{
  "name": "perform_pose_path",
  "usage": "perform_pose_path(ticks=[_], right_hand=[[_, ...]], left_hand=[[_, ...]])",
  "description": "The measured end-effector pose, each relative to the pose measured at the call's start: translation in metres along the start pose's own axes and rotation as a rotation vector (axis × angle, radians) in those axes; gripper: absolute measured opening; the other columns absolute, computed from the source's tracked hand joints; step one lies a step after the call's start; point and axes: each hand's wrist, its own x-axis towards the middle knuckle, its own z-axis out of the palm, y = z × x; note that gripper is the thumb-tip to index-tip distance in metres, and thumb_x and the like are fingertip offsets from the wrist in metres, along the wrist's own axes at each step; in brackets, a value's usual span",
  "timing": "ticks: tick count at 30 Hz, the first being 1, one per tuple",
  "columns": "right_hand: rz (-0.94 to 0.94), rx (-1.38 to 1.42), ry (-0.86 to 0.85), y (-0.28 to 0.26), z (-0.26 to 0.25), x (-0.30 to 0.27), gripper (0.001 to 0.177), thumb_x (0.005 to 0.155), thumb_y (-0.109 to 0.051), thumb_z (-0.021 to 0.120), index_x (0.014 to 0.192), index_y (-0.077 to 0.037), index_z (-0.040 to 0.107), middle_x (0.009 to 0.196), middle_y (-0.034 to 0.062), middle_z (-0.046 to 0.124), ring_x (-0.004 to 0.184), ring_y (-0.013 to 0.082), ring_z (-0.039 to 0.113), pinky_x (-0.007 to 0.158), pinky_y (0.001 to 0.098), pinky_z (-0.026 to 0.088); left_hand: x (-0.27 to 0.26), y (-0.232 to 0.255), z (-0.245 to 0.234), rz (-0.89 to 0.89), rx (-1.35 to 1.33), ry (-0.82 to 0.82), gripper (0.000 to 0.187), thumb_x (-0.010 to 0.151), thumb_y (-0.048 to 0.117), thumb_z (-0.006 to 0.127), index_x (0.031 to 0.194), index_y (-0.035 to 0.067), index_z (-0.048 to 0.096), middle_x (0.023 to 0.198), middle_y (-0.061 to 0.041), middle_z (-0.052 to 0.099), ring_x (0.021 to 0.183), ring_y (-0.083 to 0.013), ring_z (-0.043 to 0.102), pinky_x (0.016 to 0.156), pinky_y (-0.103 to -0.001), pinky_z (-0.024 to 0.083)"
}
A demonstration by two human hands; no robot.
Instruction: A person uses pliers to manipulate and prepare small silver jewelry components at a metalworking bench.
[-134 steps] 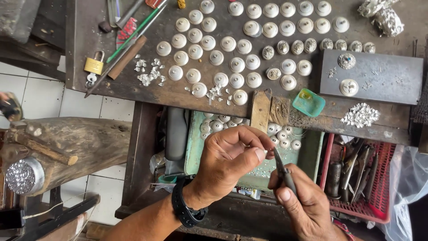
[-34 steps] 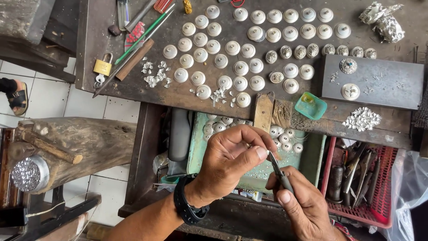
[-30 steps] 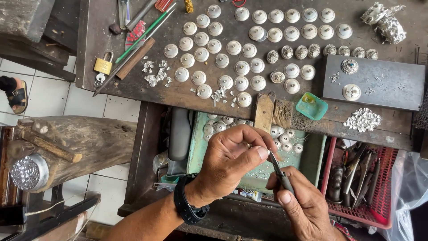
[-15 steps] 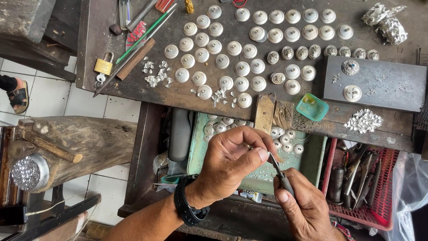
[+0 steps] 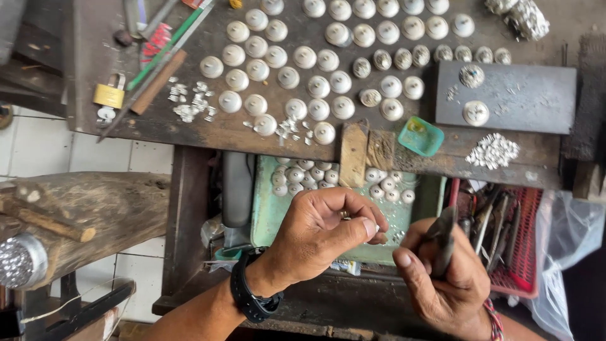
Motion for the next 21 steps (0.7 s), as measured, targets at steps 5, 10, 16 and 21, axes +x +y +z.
perform_pose_path(ticks=[5, 10, 16, 21], right_hand=[[-0.057, -0.04, 0.02, 0.004, -0.005, -0.001, 0.03, 0.072, -0.001, 0.058, 0.061, -0.007, 0.031, 0.064, 0.0127, 0.051, 0.058, 0.0188, 0.055, 0.051, 0.0255, 0.039], [-0.043, -0.052, -0.016, 0.003, -0.006, 0.0, 0.031, 0.072, -0.003, 0.06, 0.06, -0.007, 0.032, 0.057, 0.0062, 0.046, 0.061, 0.0178, 0.058, 0.049, 0.0237, 0.038], [0.043, -0.002, -0.014, 0.002, -0.005, 0.004, 0.031, 0.072, -0.004, 0.06, 0.06, -0.007, 0.031, 0.065, 0.0126, 0.051, 0.059, 0.0175, 0.055, 0.052, 0.0237, 0.038], [0.047, -0.054, -0.005, 0.001, -0.005, 0.003, 0.032, 0.072, -0.003, 0.061, 0.061, -0.007, 0.031, 0.063, 0.0118, 0.05, 0.059, 0.0173, 0.055, 0.051, 0.0238, 0.039]], left_hand=[[0.001, -0.012, 0.004, -0.042, 0.112, -0.085, 0.01, 0.081, 0.011, 0.055, 0.077, 0.003, 0.06, 0.082, -0.009, 0.064, 0.069, -0.012, 0.056, 0.059, -0.023, 0.046], [0.002, -0.015, 0.007, -0.059, 0.128, -0.071, 0.009, 0.081, 0.007, 0.056, 0.076, 0.001, 0.06, 0.079, -0.007, 0.063, 0.063, -0.0095, 0.051, 0.053, -0.021, 0.041], [0.005, -0.011, 0.007, -0.037, 0.219, -0.077, 0.011, 0.081, 0.007, 0.053, 0.077, 0.002, 0.061, 0.079, -0.007, 0.064, 0.071, -0.0114, 0.058, 0.059, -0.021, 0.046], [0.004, -0.014, 0.006, -0.087, 0.191, -0.071, 0.01, 0.081, 0.008, 0.054, 0.077, 0.002, 0.061, 0.08, -0.005, 0.062, 0.064, -0.0085, 0.052, 0.052, -0.02, 0.041]])
